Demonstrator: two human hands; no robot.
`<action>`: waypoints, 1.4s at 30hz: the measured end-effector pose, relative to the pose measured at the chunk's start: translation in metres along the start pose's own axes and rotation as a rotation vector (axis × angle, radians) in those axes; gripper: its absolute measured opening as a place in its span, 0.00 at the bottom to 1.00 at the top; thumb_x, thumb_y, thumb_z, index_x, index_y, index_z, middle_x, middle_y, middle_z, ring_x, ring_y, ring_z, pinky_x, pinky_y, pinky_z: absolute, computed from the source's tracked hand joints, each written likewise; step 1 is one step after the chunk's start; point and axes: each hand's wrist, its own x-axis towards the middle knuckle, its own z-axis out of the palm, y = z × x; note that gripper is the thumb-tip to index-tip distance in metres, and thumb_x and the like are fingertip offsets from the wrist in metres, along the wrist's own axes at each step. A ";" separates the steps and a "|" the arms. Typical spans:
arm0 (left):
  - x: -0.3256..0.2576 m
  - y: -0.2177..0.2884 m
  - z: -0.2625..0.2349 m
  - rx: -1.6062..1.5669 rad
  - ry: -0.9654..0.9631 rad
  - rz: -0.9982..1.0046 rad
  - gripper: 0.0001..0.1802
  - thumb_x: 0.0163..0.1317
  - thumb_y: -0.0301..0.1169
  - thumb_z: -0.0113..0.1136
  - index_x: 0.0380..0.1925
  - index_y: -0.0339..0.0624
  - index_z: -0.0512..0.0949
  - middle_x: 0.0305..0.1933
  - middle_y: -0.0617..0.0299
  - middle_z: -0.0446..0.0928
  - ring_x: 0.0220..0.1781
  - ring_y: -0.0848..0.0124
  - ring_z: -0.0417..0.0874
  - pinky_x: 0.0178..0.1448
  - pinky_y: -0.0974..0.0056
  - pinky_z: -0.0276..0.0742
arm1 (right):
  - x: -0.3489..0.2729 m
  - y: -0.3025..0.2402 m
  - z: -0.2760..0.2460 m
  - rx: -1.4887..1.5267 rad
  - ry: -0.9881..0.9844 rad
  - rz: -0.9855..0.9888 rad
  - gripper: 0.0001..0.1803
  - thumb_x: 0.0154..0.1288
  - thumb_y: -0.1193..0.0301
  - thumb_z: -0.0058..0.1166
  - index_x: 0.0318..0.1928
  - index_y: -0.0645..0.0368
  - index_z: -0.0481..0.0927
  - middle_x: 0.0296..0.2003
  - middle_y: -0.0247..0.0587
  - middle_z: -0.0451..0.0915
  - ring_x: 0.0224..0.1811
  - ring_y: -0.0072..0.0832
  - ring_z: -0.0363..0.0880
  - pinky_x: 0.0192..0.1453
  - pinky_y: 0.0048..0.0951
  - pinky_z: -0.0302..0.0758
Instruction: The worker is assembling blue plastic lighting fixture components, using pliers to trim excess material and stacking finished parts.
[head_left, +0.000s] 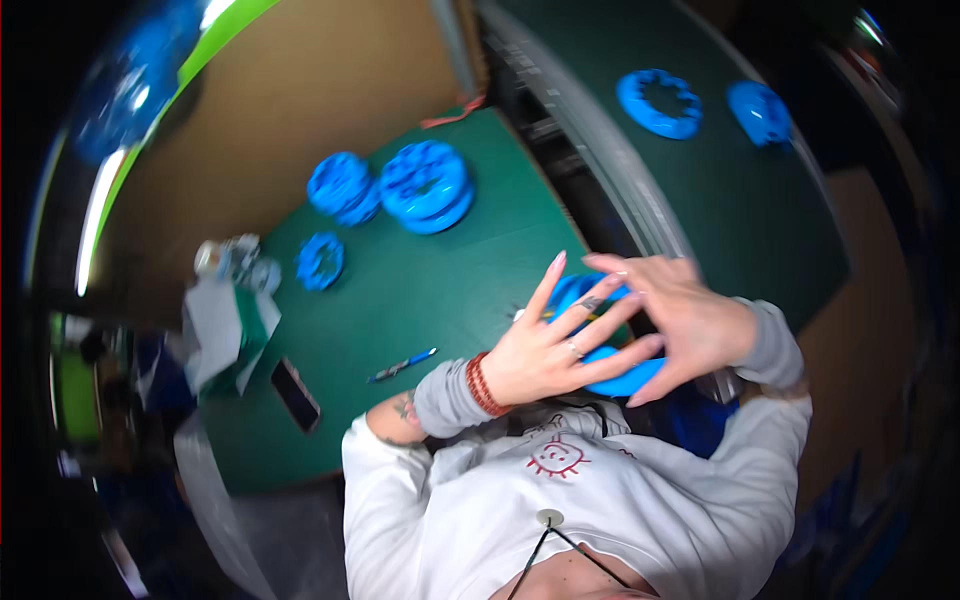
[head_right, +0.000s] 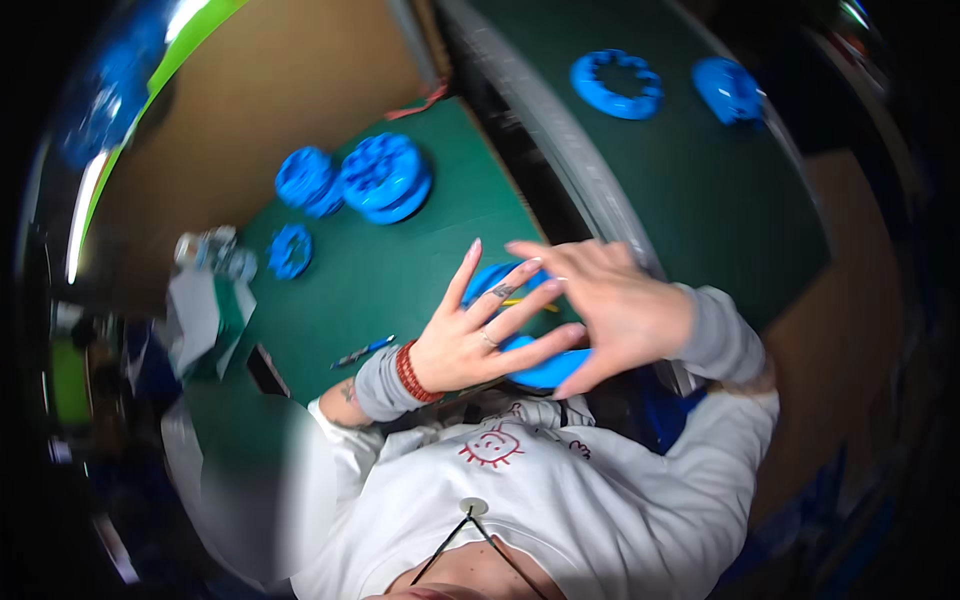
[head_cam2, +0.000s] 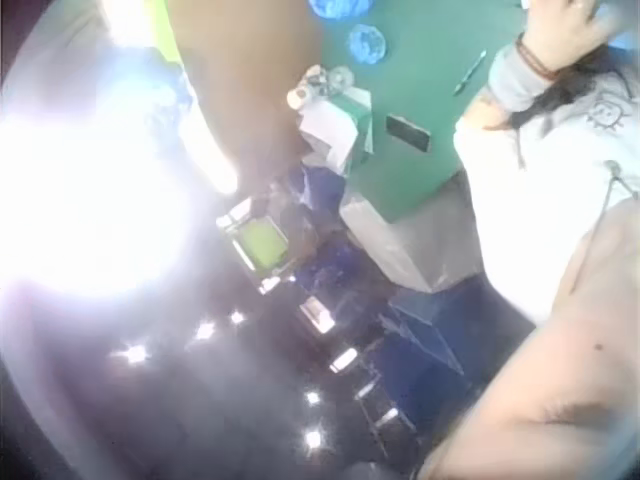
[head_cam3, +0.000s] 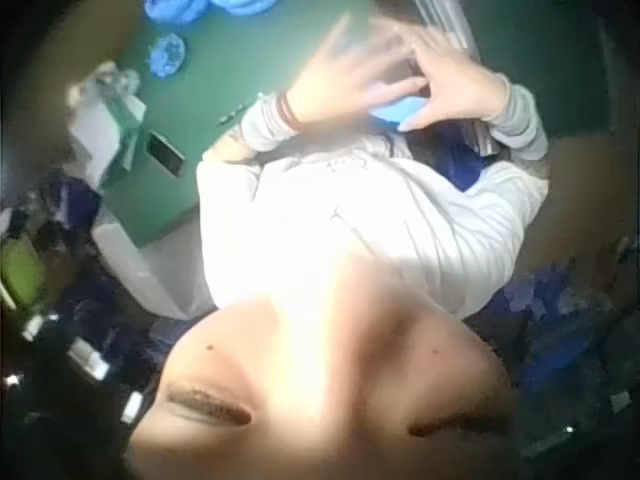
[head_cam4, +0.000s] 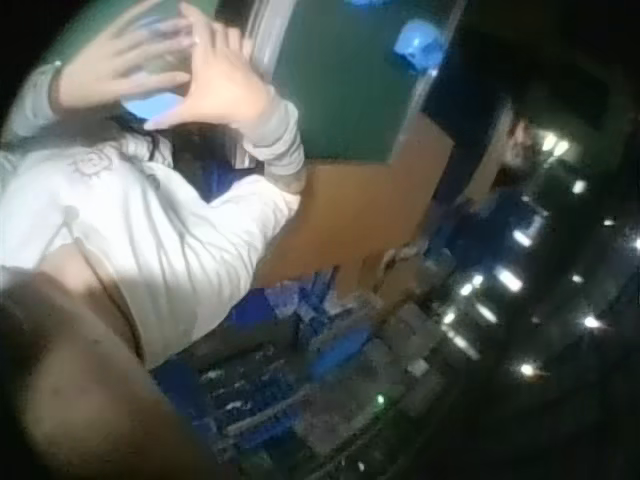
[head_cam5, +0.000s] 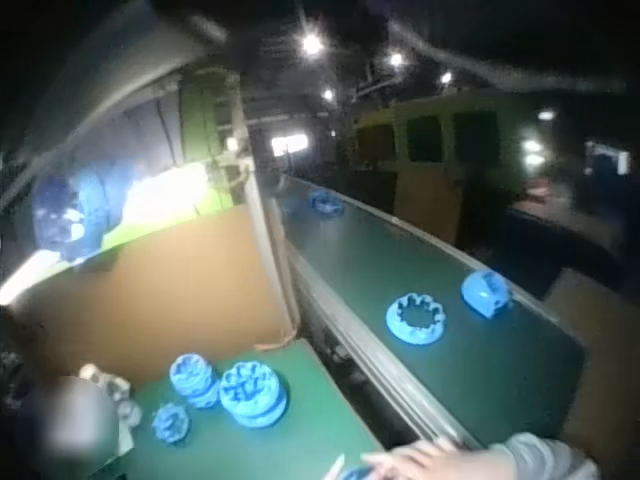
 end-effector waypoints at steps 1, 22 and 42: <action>-0.011 0.001 0.002 -0.010 -0.010 -0.016 0.22 0.48 0.33 0.57 0.47 0.58 0.75 0.50 0.60 0.72 0.56 0.60 0.72 0.61 0.43 0.63 | 0.009 0.003 0.006 0.024 -0.028 -0.050 0.64 0.31 0.52 0.72 0.66 0.61 0.46 0.56 0.57 0.61 0.57 0.48 0.62 0.58 0.42 0.57; -0.296 -0.097 -0.077 0.775 0.370 -1.364 0.36 0.57 0.48 0.55 0.58 0.35 0.59 0.65 0.43 0.52 0.65 0.48 0.56 0.63 0.49 0.57 | -0.041 0.269 -0.070 0.567 1.425 0.445 0.40 0.50 0.54 0.63 0.55 0.70 0.64 0.56 0.51 0.66 0.55 0.42 0.69 0.60 0.41 0.66; -0.246 0.086 0.030 -1.658 1.358 -1.217 0.36 0.60 0.52 0.46 0.63 0.44 0.53 0.63 0.56 0.59 0.63 0.57 0.63 0.65 0.50 0.61 | 0.029 0.020 0.224 -0.444 0.492 0.292 0.50 0.40 0.47 0.65 0.60 0.64 0.61 0.54 0.54 0.63 0.58 0.49 0.59 0.62 0.45 0.56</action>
